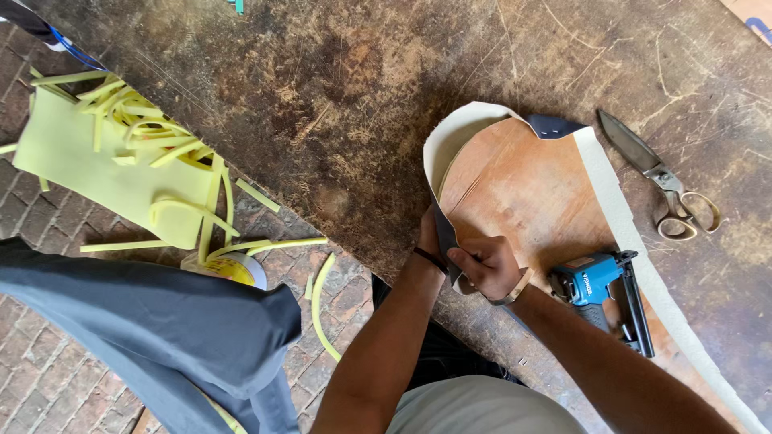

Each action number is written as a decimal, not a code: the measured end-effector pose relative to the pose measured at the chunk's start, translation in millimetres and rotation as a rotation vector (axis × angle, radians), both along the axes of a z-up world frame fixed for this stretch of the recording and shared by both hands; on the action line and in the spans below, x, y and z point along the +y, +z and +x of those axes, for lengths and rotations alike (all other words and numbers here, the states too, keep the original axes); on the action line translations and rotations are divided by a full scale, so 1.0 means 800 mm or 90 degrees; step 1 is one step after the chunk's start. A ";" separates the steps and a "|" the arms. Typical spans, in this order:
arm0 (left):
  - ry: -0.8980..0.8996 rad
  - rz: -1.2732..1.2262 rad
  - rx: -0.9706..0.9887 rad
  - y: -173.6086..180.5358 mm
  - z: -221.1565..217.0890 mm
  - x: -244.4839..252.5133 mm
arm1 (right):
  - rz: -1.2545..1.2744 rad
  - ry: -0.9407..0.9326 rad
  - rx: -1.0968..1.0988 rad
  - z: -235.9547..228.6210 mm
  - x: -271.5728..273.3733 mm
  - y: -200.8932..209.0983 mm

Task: The person staples dark fabric onto a curved wooden board using a pneumatic staple gun. They smooth the fabric, fold the edges, and trim excess material with shears.

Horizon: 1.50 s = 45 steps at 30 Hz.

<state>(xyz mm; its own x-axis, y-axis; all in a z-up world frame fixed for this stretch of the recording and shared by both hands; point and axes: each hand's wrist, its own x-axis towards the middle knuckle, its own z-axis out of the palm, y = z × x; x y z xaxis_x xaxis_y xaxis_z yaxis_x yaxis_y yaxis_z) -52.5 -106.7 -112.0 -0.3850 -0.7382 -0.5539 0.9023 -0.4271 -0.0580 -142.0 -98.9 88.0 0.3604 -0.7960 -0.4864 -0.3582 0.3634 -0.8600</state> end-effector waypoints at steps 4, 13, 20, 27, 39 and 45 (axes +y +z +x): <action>0.009 0.022 0.004 0.070 0.019 0.025 | 0.007 -0.001 -0.035 -0.011 -0.006 -0.007; 0.047 -0.046 -0.060 0.059 0.012 0.105 | 0.039 0.014 0.172 0.013 -0.004 -0.028; -0.065 -0.130 -0.374 0.069 0.005 0.092 | -0.254 0.011 0.573 -0.107 0.055 0.072; -0.079 -0.211 -0.552 0.074 0.002 0.082 | -0.138 -0.013 0.691 -0.213 0.127 0.045; -0.127 -0.262 -0.693 0.090 0.013 0.075 | 0.173 -0.095 0.636 -0.168 0.054 0.127; -0.100 -0.295 -0.735 0.088 0.010 0.077 | 0.180 0.164 0.562 -0.053 -0.034 0.177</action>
